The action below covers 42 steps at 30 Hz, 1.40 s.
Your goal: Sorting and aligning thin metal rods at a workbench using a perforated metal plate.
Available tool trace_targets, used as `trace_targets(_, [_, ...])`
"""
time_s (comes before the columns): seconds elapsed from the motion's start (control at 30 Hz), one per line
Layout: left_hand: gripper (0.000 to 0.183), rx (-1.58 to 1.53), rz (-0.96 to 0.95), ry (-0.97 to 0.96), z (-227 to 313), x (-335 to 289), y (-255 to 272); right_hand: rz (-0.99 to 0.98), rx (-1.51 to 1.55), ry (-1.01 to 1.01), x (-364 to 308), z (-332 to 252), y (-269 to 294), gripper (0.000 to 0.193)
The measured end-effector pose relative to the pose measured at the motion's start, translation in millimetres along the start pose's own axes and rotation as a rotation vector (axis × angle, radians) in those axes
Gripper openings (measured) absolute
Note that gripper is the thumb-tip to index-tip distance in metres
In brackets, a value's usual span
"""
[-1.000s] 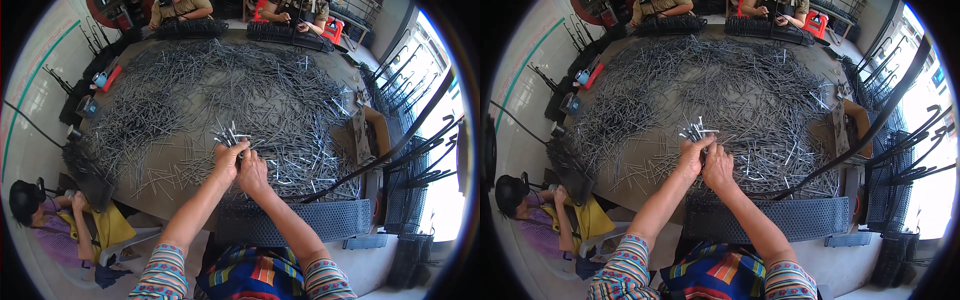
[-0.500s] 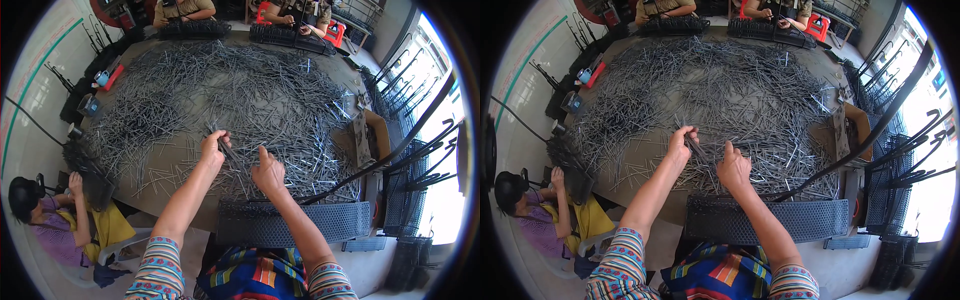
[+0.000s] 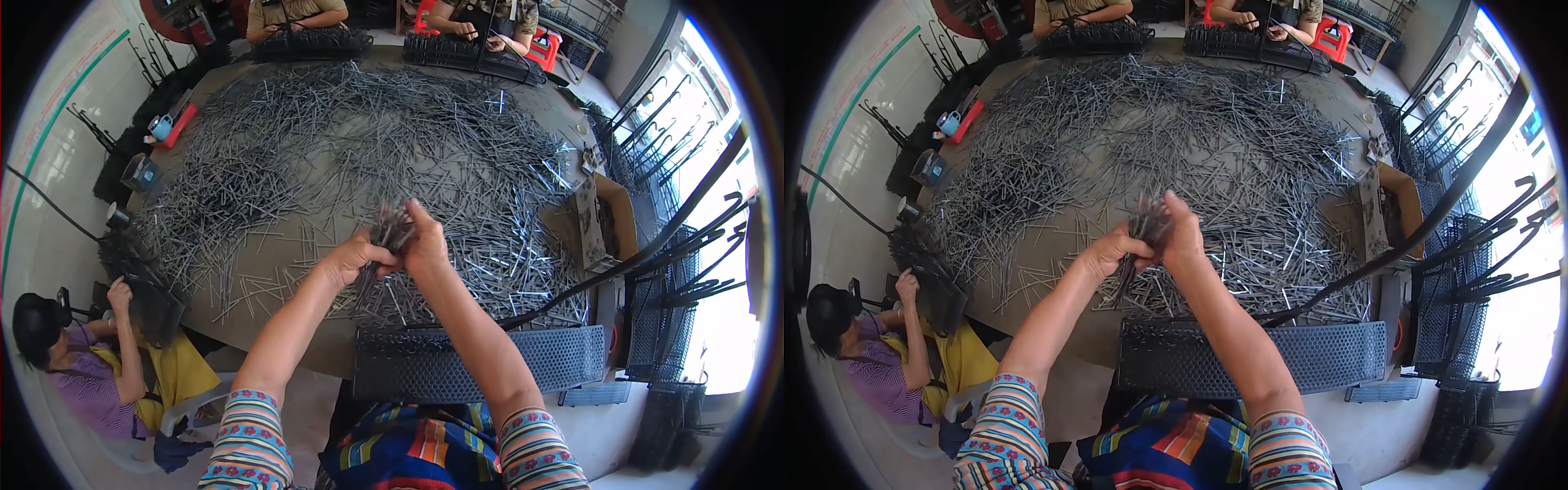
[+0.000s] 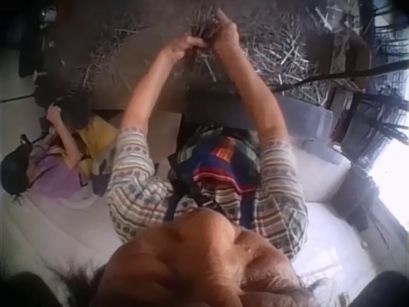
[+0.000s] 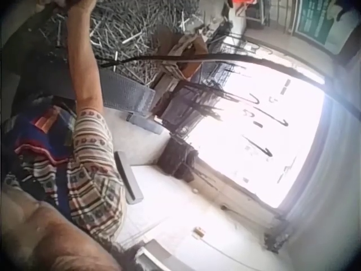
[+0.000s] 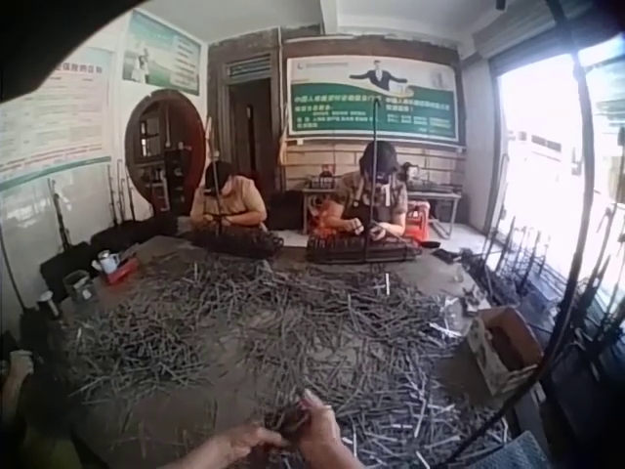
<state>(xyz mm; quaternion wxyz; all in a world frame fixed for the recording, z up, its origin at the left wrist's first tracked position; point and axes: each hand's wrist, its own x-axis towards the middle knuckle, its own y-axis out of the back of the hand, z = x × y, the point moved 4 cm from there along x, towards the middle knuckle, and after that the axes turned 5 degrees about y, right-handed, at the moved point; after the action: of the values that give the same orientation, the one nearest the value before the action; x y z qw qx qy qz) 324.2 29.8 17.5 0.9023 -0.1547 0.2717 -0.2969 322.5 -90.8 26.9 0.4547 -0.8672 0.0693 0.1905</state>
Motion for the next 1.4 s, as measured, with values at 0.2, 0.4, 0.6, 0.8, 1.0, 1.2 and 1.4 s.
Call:
trace_targets(0.2, [0.028, 0.214, -0.045, 0.064, -13.4, 1.0, -4.2, 0.052, -0.223, 0.335, 20.0, -23.9, 13.9, 0.031])
trace_targets(0.4, [0.02, 0.206, 0.115, 0.077, -35.7, -11.6, 24.4, 0.254, -0.875, 0.843, 32.3, -75.3, 57.9, 0.028])
trace_targets(0.6, [0.009, -0.041, 0.536, -0.197, -75.3, -59.2, 85.6, 0.04, -1.253, 0.57, -6.3, 5.4, 10.1, 0.038])
trace_targets(0.8, [0.008, 0.131, 0.73, -0.451, -111.1, -92.4, 76.0, -0.065, -1.018, 0.315, -44.9, 121.9, -10.5, 0.053])
trace_targets(1.0, [0.008, 0.238, 0.755, -0.793, -139.6, -107.5, 57.5, -0.088, -1.045, 0.286, -62.2, 161.9, -1.5, 0.051])
trace_targets(1.2, [0.032, 0.264, 0.876, -0.629, -172.1, -108.6, 73.0, -0.093, -0.973, 0.344, -66.7, 171.7, 0.9, 0.052])
trace_targets(1.4, [0.037, 0.544, 1.185, -0.447, -178.8, -118.9, 67.1, -0.051, -0.793, 0.32, -70.4, 172.1, 2.0, 0.038])
